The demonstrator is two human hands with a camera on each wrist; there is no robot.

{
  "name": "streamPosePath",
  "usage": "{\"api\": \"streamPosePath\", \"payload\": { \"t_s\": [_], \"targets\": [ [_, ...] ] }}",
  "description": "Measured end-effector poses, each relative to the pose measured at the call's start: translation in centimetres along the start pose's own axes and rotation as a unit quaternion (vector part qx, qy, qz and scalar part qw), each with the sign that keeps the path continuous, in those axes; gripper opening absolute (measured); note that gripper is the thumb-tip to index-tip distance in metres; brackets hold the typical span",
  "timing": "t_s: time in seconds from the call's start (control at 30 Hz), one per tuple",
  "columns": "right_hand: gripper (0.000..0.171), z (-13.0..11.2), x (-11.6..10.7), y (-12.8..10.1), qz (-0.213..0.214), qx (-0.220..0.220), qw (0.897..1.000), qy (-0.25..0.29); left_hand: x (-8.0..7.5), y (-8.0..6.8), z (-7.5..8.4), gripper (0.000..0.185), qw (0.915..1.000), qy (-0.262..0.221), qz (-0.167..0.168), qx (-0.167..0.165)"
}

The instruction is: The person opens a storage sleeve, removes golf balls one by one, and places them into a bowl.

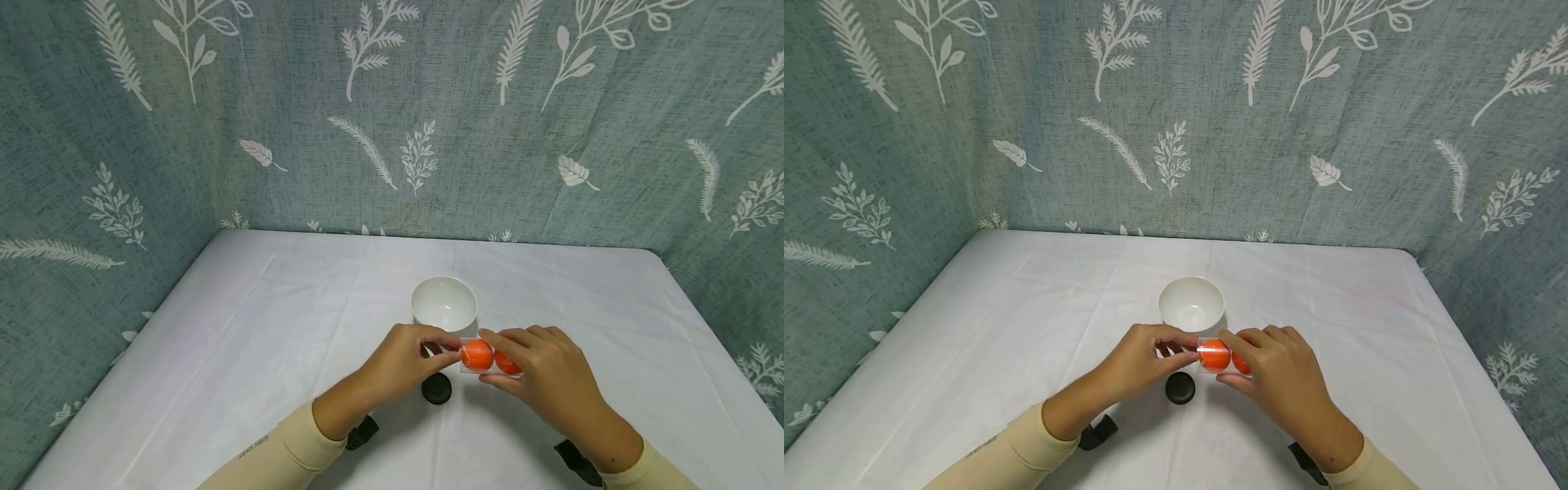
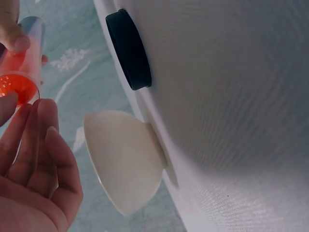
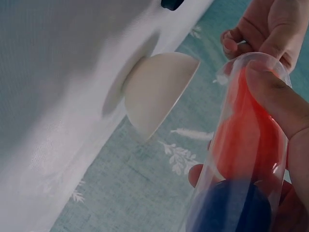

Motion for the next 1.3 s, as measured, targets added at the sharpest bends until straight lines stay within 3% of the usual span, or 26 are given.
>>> {"api": "streamPosePath", "payload": {
  "t_s": [0.37,0.83,1.07,1.2,1.3],
  "targets": [
    [0.069,0.2,0.2,0.1,-0.006,0.002,1.000,0.009,0.1,0.0,-0.1,0.027,0.9999,-0.014,-0.003,0.003],
    [0.066,0.6,0.4,-0.1,-0.005,0.008,1.000,0.007,-0.3,0.0,0.3,0.022,0.9997,0.021,0.008,0.014],
    [0.065,1.0,0.5,0.0,-0.014,0.016,1.000,0.009,0.2,0.1,0.3,0.033,0.9996,0.000,-0.018,0.020],
    [0.061,1.2,0.6,0.0,-0.018,0.018,1.000,0.012,0.1,0.0,0.1,0.040,0.9998,-0.010,-0.015,0.011],
    [0.068,1.2,0.6,0.0,-0.019,0.018,0.999,0.019,0.1,0.0,0.1,0.043,0.9997,-0.013,-0.017,0.009]
  ]
}}
Point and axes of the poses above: each hand's wrist, its own y-axis towards the middle knuckle, its own x-axis out of the palm, z = x × y, the point moved 10 cm from there along y, towards the middle knuckle, and after that the axes turned 15 degrees about -z, right-handed, at the moved point
